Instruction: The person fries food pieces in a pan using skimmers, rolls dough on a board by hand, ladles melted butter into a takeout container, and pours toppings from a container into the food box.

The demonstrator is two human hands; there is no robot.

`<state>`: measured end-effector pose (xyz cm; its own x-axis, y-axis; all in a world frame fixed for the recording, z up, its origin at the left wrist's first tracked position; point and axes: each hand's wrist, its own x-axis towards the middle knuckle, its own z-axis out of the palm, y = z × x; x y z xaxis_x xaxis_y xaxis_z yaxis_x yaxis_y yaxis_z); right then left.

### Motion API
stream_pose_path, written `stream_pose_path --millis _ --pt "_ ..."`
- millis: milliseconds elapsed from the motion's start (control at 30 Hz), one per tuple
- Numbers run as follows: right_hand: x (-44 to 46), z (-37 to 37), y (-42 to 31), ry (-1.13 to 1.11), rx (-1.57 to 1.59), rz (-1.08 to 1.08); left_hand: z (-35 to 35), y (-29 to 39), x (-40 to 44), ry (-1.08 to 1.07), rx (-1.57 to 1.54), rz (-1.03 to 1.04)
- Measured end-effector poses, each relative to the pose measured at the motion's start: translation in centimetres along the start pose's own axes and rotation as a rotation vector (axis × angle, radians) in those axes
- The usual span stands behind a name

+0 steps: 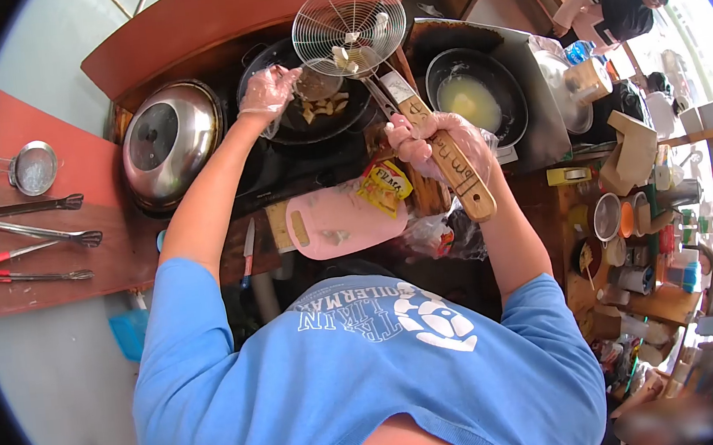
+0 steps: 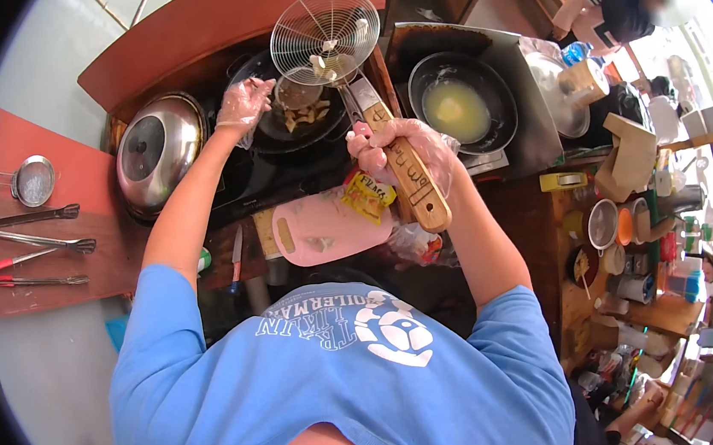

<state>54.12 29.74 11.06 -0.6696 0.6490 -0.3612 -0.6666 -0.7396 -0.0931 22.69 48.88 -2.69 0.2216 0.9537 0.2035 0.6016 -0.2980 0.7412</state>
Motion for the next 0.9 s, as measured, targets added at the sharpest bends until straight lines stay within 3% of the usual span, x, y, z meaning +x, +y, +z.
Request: stream_pose_path --millis 100,167,533,667,733,900 --pt "-0.3 0.2 0.2 0.018 0.010 -0.013 -1.1 -1.2 0.9 0.029 0.172 0.164" --pt "-0.3 0.2 0.3 0.031 0.031 -0.015 -1.8 -1.2 1.2 0.084 0.558 0.380" --pt "-0.3 0.4 0.1 -0.007 0.019 0.005 -0.9 -1.1 0.4 -0.297 0.670 0.184" --pt "-0.4 0.4 -0.2 -0.030 0.014 0.029 1.2 -2.2 0.5 -0.160 0.566 0.154" --pt "-0.4 0.4 -0.2 -0.033 0.023 0.038 2.1 -1.9 0.5 -0.032 0.373 -0.005" --pt "-0.4 0.4 -0.2 0.003 0.031 0.038 1.8 -0.7 0.3 -0.006 0.308 -0.089"
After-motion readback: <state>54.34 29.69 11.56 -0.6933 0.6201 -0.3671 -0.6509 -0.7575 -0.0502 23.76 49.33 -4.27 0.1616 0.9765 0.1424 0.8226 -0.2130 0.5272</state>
